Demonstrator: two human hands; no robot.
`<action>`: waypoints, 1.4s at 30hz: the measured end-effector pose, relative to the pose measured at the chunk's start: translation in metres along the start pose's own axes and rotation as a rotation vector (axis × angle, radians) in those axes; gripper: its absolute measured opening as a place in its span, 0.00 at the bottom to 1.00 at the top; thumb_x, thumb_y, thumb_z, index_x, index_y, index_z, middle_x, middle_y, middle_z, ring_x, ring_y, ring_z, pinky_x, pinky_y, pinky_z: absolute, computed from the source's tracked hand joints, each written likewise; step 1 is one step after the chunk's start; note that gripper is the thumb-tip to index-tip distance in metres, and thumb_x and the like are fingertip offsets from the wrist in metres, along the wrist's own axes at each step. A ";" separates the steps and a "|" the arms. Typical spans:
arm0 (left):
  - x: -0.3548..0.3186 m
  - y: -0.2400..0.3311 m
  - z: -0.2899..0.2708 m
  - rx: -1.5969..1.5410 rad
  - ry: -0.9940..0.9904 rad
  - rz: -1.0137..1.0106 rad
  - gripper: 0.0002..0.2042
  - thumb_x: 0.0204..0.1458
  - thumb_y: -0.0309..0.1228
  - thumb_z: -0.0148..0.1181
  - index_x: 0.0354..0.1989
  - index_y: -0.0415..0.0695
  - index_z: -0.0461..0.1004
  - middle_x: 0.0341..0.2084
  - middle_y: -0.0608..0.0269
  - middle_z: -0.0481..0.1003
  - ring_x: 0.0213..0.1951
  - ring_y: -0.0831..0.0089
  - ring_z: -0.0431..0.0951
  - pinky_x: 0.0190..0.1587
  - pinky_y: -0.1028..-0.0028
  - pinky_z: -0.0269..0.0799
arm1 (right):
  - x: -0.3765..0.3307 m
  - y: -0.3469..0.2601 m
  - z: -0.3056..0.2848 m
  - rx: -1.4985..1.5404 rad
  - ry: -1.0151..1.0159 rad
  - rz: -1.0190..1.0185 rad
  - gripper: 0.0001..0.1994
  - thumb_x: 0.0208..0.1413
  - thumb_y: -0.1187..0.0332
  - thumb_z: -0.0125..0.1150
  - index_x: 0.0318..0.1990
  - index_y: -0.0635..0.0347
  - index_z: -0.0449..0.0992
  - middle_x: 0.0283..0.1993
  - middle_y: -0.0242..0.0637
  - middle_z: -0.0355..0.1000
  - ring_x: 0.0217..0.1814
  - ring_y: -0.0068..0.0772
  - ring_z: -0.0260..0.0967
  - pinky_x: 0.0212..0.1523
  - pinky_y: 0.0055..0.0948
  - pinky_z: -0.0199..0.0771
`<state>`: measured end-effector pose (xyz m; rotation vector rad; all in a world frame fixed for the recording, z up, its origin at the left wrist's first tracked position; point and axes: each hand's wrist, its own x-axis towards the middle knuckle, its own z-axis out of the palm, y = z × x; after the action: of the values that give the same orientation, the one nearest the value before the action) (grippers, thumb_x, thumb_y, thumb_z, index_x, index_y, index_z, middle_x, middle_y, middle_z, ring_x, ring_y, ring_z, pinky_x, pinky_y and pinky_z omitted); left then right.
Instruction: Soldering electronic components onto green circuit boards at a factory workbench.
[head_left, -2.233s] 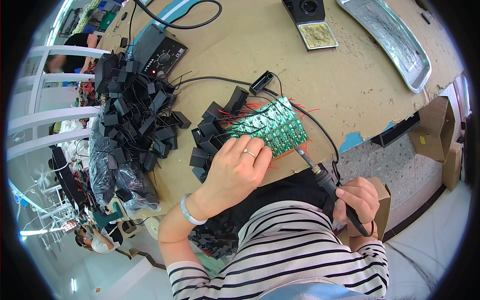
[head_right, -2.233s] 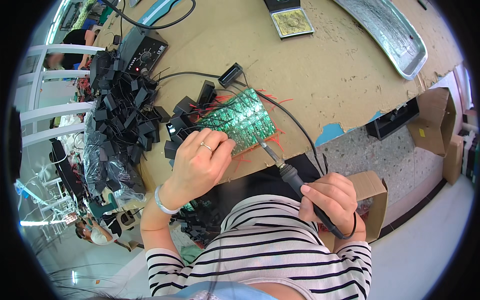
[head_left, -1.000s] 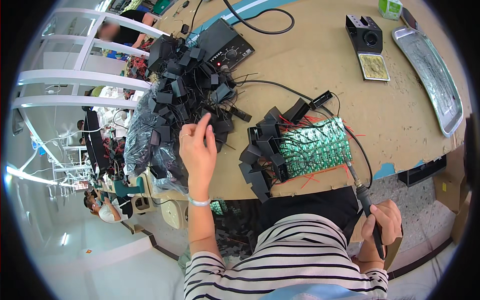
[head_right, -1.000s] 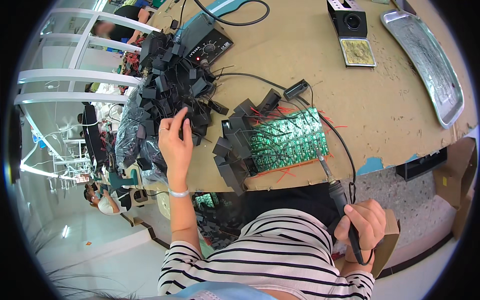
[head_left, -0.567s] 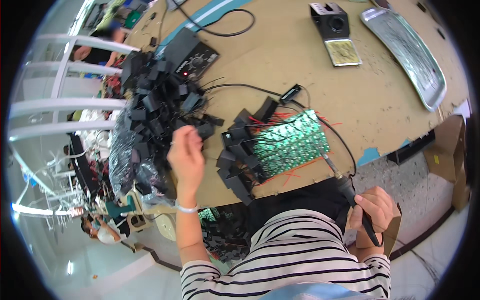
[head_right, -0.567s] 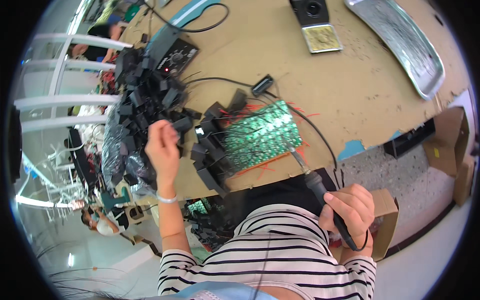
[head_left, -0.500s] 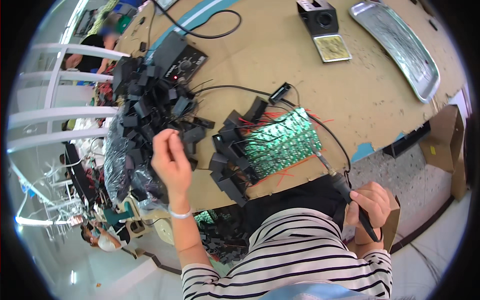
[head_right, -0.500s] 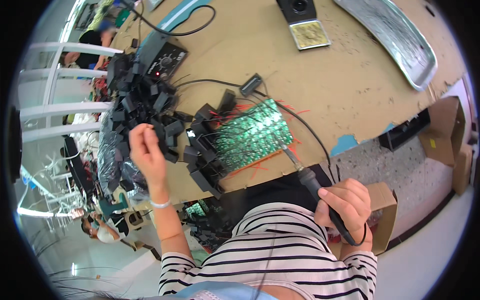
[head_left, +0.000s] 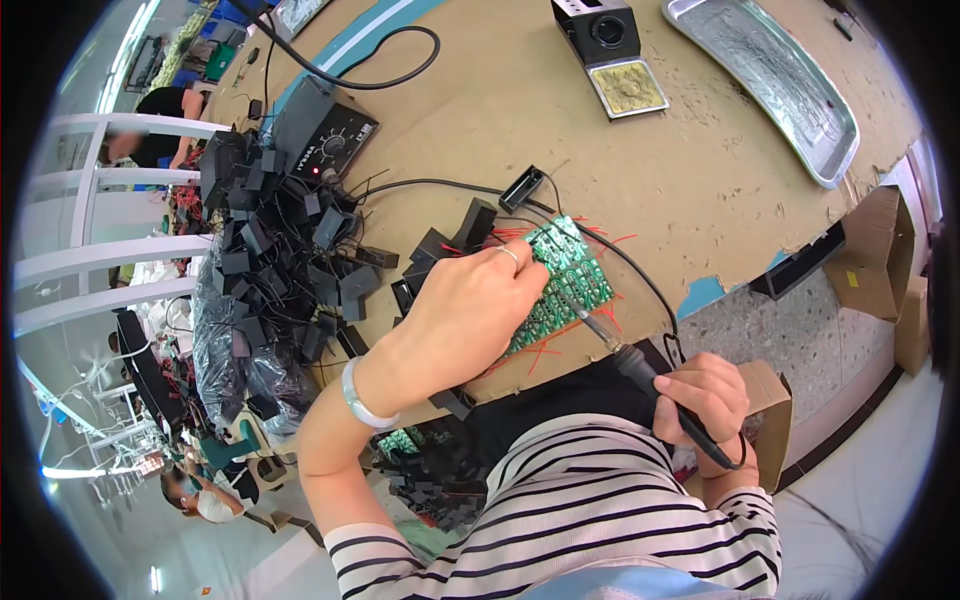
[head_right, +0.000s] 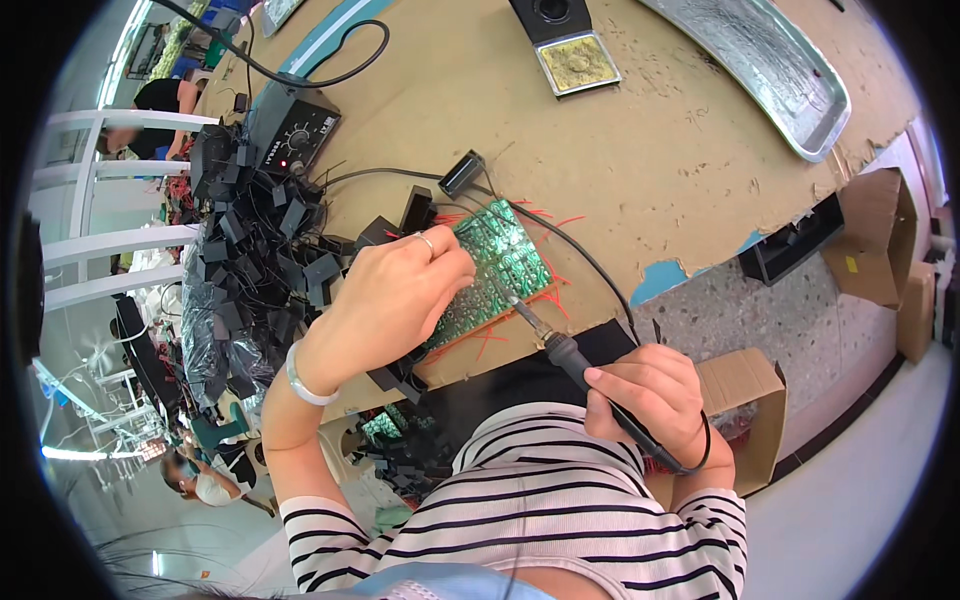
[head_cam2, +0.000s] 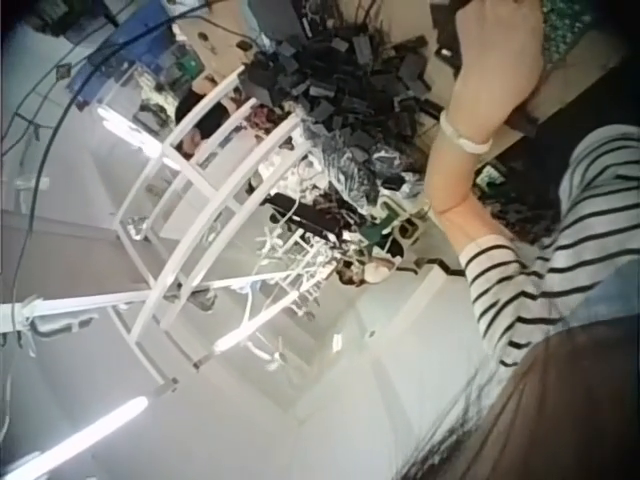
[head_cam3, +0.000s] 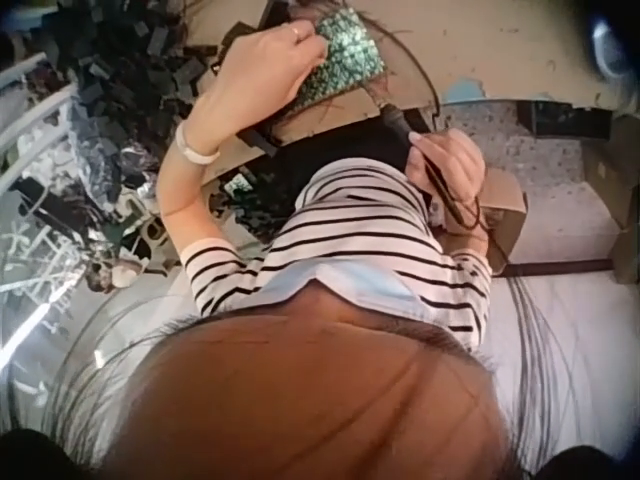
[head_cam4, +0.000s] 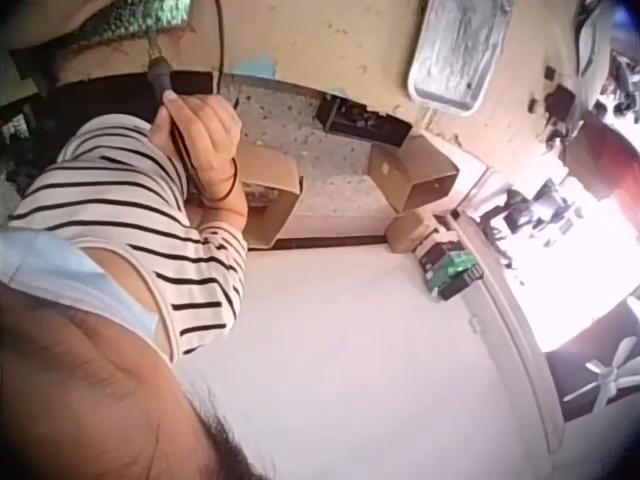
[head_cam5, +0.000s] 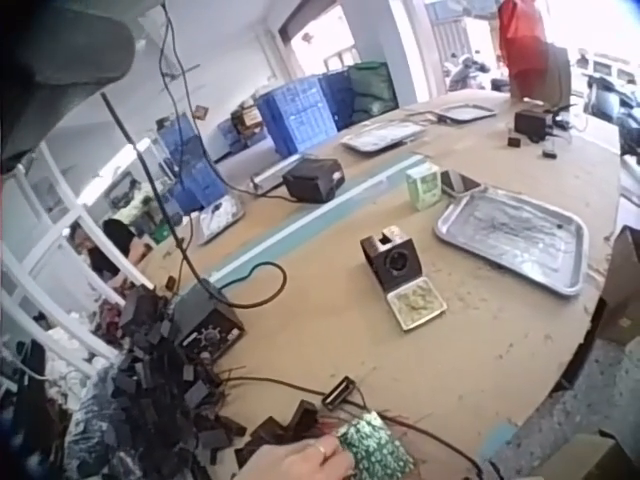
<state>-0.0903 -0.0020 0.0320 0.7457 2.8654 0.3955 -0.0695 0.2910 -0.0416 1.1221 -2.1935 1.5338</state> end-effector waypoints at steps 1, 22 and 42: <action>0.001 0.000 0.002 -0.003 -0.004 0.004 0.07 0.46 0.19 0.60 0.34 0.37 0.71 0.32 0.54 0.73 0.36 0.57 0.81 0.32 0.62 0.78 | 0.000 0.001 0.000 -0.002 0.002 0.006 0.15 0.39 0.81 0.68 0.40 0.62 0.81 0.31 0.33 0.77 0.26 0.34 0.74 0.26 0.29 0.76; 0.007 -0.002 0.011 0.012 -0.013 -0.082 0.05 0.54 0.25 0.64 0.35 0.42 0.73 0.30 0.61 0.74 0.36 0.60 0.79 0.33 0.63 0.74 | 0.010 0.006 0.010 0.003 -0.023 -0.017 0.16 0.37 0.82 0.69 0.39 0.62 0.82 0.30 0.33 0.77 0.25 0.32 0.73 0.26 0.28 0.75; 0.009 0.001 0.011 0.030 -0.024 -0.103 0.05 0.53 0.25 0.64 0.32 0.41 0.74 0.29 0.59 0.75 0.35 0.59 0.80 0.34 0.64 0.75 | -0.007 -0.001 -0.014 -0.116 0.125 -0.073 0.15 0.45 0.81 0.63 0.43 0.64 0.77 0.29 0.36 0.76 0.24 0.34 0.73 0.23 0.30 0.72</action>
<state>-0.0956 0.0059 0.0207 0.6006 2.8780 0.3280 -0.0672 0.3057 -0.0389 1.0301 -2.1053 1.3884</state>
